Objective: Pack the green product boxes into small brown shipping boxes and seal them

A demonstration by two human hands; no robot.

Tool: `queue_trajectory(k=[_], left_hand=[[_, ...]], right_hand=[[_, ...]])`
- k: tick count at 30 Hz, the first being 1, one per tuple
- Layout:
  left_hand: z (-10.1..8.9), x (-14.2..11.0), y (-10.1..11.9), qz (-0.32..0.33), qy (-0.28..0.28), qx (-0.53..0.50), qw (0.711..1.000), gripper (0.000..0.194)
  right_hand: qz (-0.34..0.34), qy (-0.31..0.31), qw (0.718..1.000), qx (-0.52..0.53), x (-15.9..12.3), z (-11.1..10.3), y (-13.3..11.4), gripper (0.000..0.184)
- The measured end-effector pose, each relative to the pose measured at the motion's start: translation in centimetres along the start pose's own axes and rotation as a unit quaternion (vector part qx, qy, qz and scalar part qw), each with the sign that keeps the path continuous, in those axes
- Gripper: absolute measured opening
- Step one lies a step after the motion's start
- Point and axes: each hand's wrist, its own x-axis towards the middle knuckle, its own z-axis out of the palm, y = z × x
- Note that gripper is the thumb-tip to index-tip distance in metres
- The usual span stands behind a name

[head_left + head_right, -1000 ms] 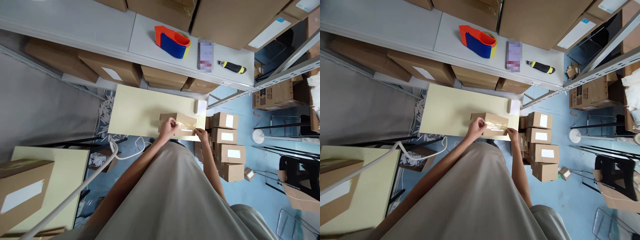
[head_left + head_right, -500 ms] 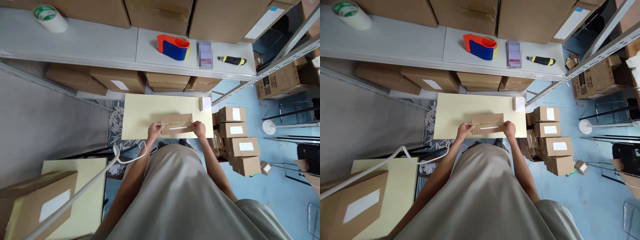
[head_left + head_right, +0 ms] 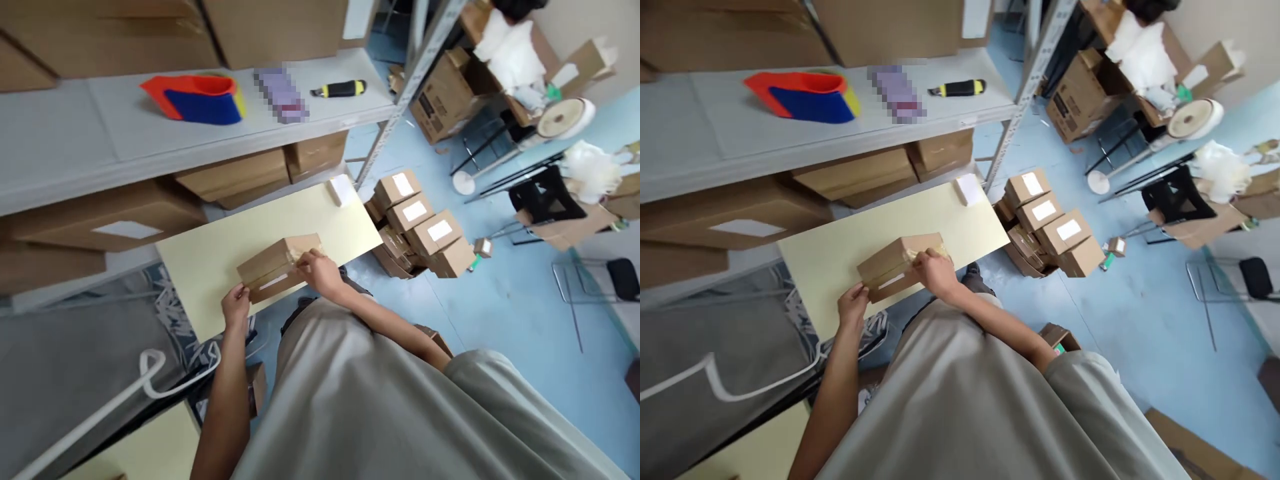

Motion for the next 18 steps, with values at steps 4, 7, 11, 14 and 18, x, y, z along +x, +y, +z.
queue_trajectory(k=[4, 7, 11, 14, 18], left_hand=[[1.8, -0.4, 2.5, -0.006, 0.012, 0.045, 0.999, 0.029], [4.6, -1.4, 5.4, 0.033, -0.032, 0.087, 0.995, 0.03], [10.4, -4.8, 9.7, 0.127, -0.14, 0.168, 0.967, 0.033], [15.7, -9.1, 12.6, 0.171, -0.216, 0.205, 0.939, 0.03], [22.7, -14.8, 15.4, 0.196, -0.332, 0.17, 0.907, 0.03]], right_hand=[[0.034, 0.032, 0.997, 0.067, -1.1, 0.7, 2.9, 0.014], [0.148, 0.076, 0.972, 0.166, -2.4, 0.8, 7.6, 0.019], [0.271, 0.217, 0.89, 0.296, -6.3, -0.5, 14.7, 0.034], [0.308, 0.325, 0.816, 0.366, -10.6, -2.9, 19.4, 0.056], [0.35, 0.4, 0.765, 0.364, -16.0, -6.9, 24.6, 0.081]])
